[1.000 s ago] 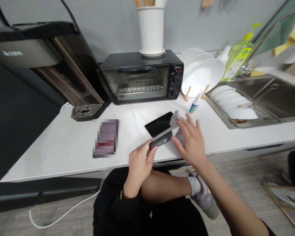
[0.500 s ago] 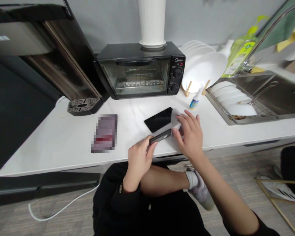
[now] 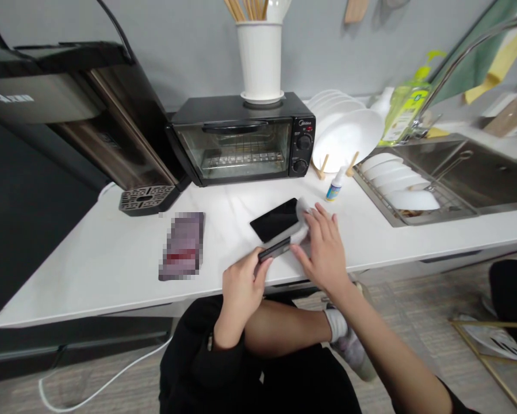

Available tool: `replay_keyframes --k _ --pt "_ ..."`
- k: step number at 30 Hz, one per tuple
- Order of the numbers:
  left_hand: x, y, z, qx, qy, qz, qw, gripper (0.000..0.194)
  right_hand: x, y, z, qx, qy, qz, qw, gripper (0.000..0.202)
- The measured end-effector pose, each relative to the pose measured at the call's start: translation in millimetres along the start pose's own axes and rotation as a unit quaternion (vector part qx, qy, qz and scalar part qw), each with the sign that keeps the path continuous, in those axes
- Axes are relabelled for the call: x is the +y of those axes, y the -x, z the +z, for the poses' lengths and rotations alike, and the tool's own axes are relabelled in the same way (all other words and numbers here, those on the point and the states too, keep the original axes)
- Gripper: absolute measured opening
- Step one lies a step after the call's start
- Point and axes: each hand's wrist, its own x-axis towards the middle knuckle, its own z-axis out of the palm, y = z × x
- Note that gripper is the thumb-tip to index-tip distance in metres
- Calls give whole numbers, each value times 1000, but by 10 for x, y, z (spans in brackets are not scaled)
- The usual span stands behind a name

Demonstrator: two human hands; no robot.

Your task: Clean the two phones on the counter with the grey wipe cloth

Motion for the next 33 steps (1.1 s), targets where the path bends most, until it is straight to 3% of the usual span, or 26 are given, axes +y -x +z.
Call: replay_keyframes --k 3,5,7,10,12,14,17,19,21,24,26,31,33 --pt "-68 3 30 -11 -20 1 1000 19 -438 130 86 -61 -37 -97 993 75" --pt "-94 1 33 -17 -35 3 999 18 -537 153 99 -90 -42 -143 985 73" --pt "-76 -4 16 -18 -31 1 999 20 -381 108 66 -88 -28 -133 987 71" --pt "-2 -7 -13 -6 -7 -8 1000 23 35 -12 -20 -35 1 -44 998 67" --pt "24 -4 -14 1 0 -11 1000 25 130 -46 -45 -5 9 4 1000 66" --pt "5 2 5 -1 3 -4 1000 23 -20 -10 -20 -11 -5 -7 1000 69" --pt "-71 10 39 -4 -6 9 1000 17 -413 94 43 -70 -44 -108 991 74" --pt "-97 12 42 -3 -17 14 1000 16 -486 115 44 -92 -50 -150 983 72" --pt "-75 11 24 -4 -14 11 1000 18 -313 72 5 -80 -35 -129 988 68" --pt "6 7 -15 -4 5 3 1000 23 81 -34 -64 -16 1 -26 1000 58" --pt "32 7 -27 -5 10 1 1000 23 135 -55 -67 8 5 8 1000 56" --pt "-78 15 13 -19 0 16 1000 19 -443 80 53 -86 -52 -123 987 75" --pt "-108 15 21 -16 -8 22 1000 17 -485 77 57 -116 -50 -163 979 76"
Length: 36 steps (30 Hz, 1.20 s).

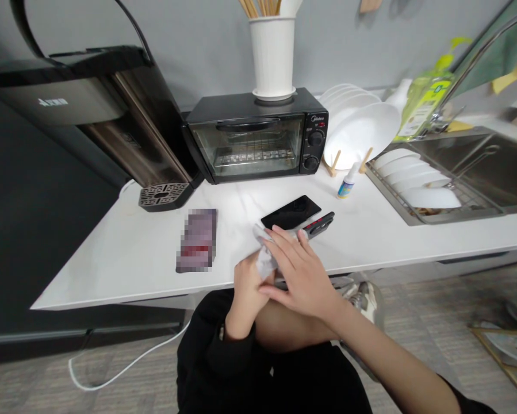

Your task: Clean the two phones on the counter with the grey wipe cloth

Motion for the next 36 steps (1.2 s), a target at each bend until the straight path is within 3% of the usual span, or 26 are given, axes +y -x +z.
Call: replay_keyframes --k 2,6,8,11,13,15,19,21,25,27,29,33,36 --pt "18 -4 -10 8 1 -6 1000 18 201 22 -62 7 19 18 1000 75" --pt "105 -15 -39 16 18 -21 999 23 650 99 -197 98 56 147 983 69" --pt "101 -17 -32 15 18 -20 1000 23 559 103 -173 101 42 148 983 73" --pt "32 -16 -2 7 -8 -9 1000 18 150 57 -62 33 -6 51 998 82" --pt "-1 -16 4 4 -26 -5 1000 18 1 24 -30 -3 -19 2 1000 81" --pt "12 -17 -11 3 -17 -13 1000 18 101 20 -63 -6 -10 9 1000 79" --pt "117 -24 -52 6 19 -35 999 26 594 66 -191 68 35 129 989 72" --pt "126 -28 -43 7 16 -34 999 27 599 71 -189 85 36 144 985 73" --pt "17 -24 24 9 -9 -20 1000 22 77 24 -42 12 -6 31 999 80" --pt "-23 -20 33 5 -11 -12 1000 20 -69 7 -8 -16 -11 -10 1000 79" --pt "-6 -17 11 3 0 -13 1000 21 45 19 -41 -6 -1 5 1000 77" --pt "124 -21 -60 8 16 -33 999 26 620 79 -197 77 42 132 987 68" --pt "136 -24 -51 10 16 -29 999 26 608 67 -199 82 41 139 986 70"
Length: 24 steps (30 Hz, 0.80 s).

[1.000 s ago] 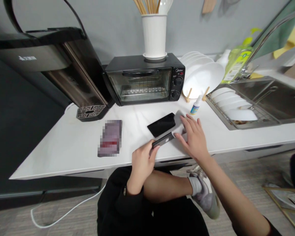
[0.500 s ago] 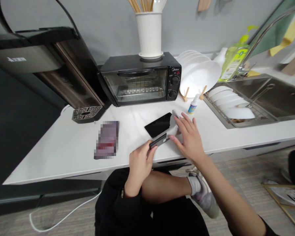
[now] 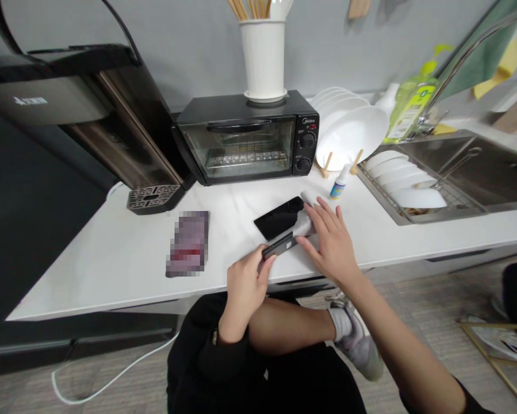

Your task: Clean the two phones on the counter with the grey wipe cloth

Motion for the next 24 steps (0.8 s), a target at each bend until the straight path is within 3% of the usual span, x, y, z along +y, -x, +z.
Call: replay_keyframes --k 4,6,8,11,13,15,18,20,22,24 --pt "-127 -2 78 -1 -31 6 999 18 -597 120 100 -79 -48 -118 989 78" --pt "-163 -1 91 0 -45 8 999 17 -706 148 107 -102 -49 -157 981 79" --pt "-142 1 73 1 -35 8 999 18 -541 123 67 -94 -34 -148 984 79" --pt "-50 3 22 0 -9 1 1000 23 -58 34 -32 -42 6 -70 997 72" --pt "-12 3 9 0 -6 -2 1000 25 99 -5 -63 -15 20 -29 999 69" --pt "-23 3 25 1 -5 4 1000 26 -19 4 -30 -17 4 -33 999 71" --pt "-100 6 66 7 -13 17 1000 22 -474 74 74 -61 -45 -108 991 79" --pt "-137 9 72 7 -21 19 1000 20 -634 102 102 -82 -61 -148 984 81" --pt "-127 12 52 1 -20 13 1000 20 -517 85 76 -78 -58 -138 986 79" --pt "-79 11 19 -3 -10 10 1000 21 -204 35 16 -46 -42 -85 994 71"
